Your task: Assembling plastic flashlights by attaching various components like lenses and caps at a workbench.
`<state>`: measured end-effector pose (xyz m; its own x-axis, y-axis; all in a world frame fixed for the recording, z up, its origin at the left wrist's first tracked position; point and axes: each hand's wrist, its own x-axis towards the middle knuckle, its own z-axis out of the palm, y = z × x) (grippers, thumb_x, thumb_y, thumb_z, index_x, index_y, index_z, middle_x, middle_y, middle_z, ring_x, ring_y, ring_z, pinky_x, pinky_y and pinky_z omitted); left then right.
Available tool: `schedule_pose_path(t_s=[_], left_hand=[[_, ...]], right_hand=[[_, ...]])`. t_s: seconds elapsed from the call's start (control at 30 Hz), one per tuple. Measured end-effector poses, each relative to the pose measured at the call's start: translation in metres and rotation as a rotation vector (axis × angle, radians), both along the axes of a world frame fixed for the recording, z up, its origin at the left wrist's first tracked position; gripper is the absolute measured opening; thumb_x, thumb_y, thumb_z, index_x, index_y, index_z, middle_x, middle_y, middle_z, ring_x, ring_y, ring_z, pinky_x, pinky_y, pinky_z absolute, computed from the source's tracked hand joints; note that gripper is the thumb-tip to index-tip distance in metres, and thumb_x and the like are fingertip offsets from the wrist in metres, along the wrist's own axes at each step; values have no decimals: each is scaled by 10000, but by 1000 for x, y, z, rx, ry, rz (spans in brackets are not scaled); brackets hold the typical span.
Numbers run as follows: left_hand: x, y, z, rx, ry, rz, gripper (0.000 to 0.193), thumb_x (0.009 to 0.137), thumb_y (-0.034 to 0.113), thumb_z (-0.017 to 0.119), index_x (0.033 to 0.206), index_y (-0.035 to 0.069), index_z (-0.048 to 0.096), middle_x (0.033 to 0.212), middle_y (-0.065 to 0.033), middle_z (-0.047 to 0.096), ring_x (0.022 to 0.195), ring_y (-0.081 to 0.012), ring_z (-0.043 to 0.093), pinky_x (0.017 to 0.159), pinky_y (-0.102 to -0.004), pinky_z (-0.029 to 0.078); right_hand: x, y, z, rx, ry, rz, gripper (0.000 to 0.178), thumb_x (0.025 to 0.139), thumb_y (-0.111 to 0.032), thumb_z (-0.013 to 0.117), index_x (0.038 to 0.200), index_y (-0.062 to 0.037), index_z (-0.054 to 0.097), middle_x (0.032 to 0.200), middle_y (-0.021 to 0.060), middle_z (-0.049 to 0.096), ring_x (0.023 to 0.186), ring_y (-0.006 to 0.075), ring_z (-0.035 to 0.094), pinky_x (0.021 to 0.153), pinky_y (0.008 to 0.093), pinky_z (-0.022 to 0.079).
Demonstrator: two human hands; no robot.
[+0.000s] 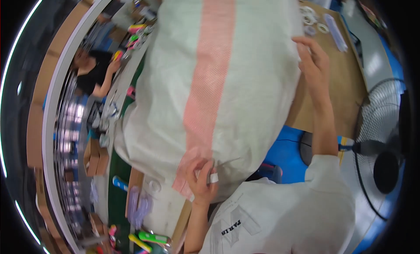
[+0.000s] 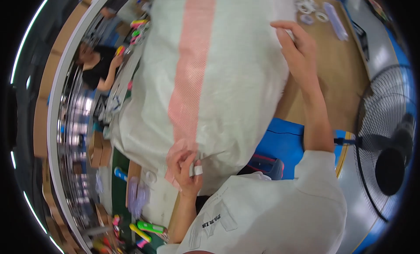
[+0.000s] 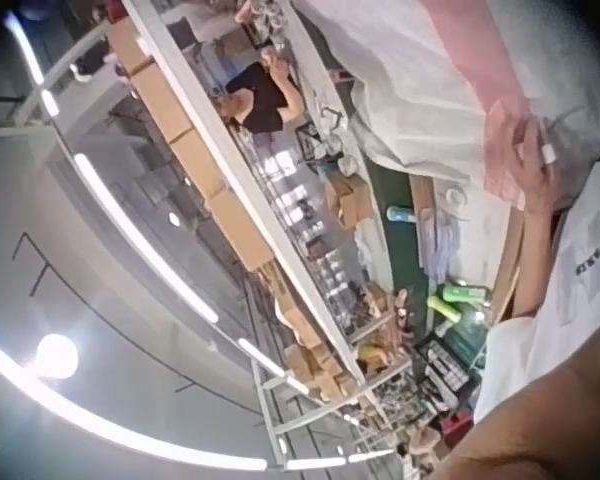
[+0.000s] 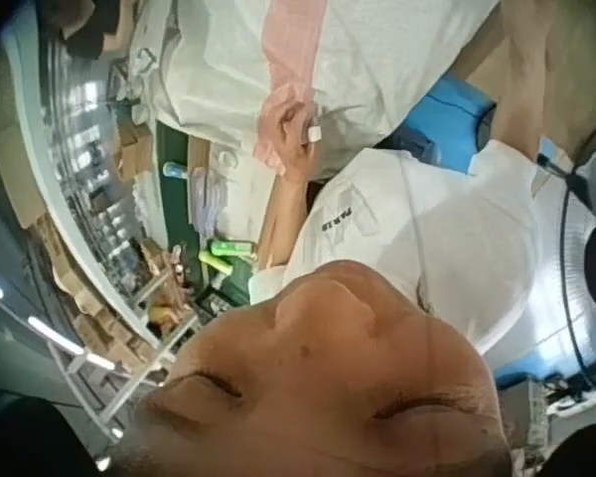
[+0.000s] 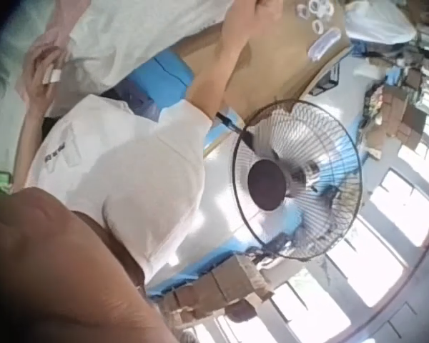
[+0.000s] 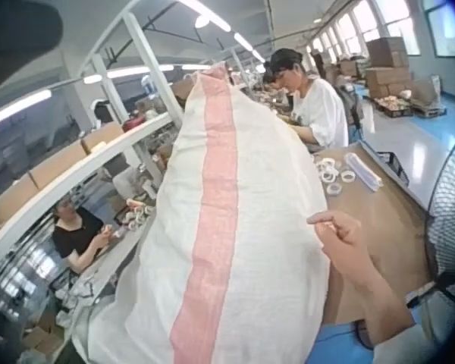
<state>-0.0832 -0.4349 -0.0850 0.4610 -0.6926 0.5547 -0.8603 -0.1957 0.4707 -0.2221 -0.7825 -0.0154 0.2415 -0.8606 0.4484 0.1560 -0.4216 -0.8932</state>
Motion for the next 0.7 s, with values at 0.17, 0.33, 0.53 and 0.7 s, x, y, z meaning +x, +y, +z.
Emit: schedule_pose_path(t_s=[0.17,0.33,0.53,0.7], left_hand=[[27,49,4,-96,-134,189,315,688,-1,681,997,49,650,1023,-121,573,949,-311,553,804,-382,458],[61,165,5,-24,-21,600,263,730,-9,653,987,47,651,998,-139,593,907,-313,576,764,-378,467],[108,268,-9,220,8,856,322,713,-9,646,1029,50,655,1044,-150,595,987,-332,544,876,-402,439],[153,285,-14,212,-64,822,365,674,-19,653,1032,55,660,1102,-151,557,1044,-342,503,907,-424,426]], right_hand=[[39,157,-13,-211,-98,735,116,865,-52,614,964,-15,663,738,12,617,539,53,451,488,209,333],[119,305,-37,-546,184,1336,155,802,-145,692,898,-37,637,754,120,584,680,254,561,561,338,430],[215,398,-74,-952,639,1222,320,773,-224,726,982,-22,592,932,180,556,914,322,563,702,396,502],[272,430,-97,-1098,770,982,361,696,-248,768,898,0,601,980,183,590,959,314,567,774,395,512]])
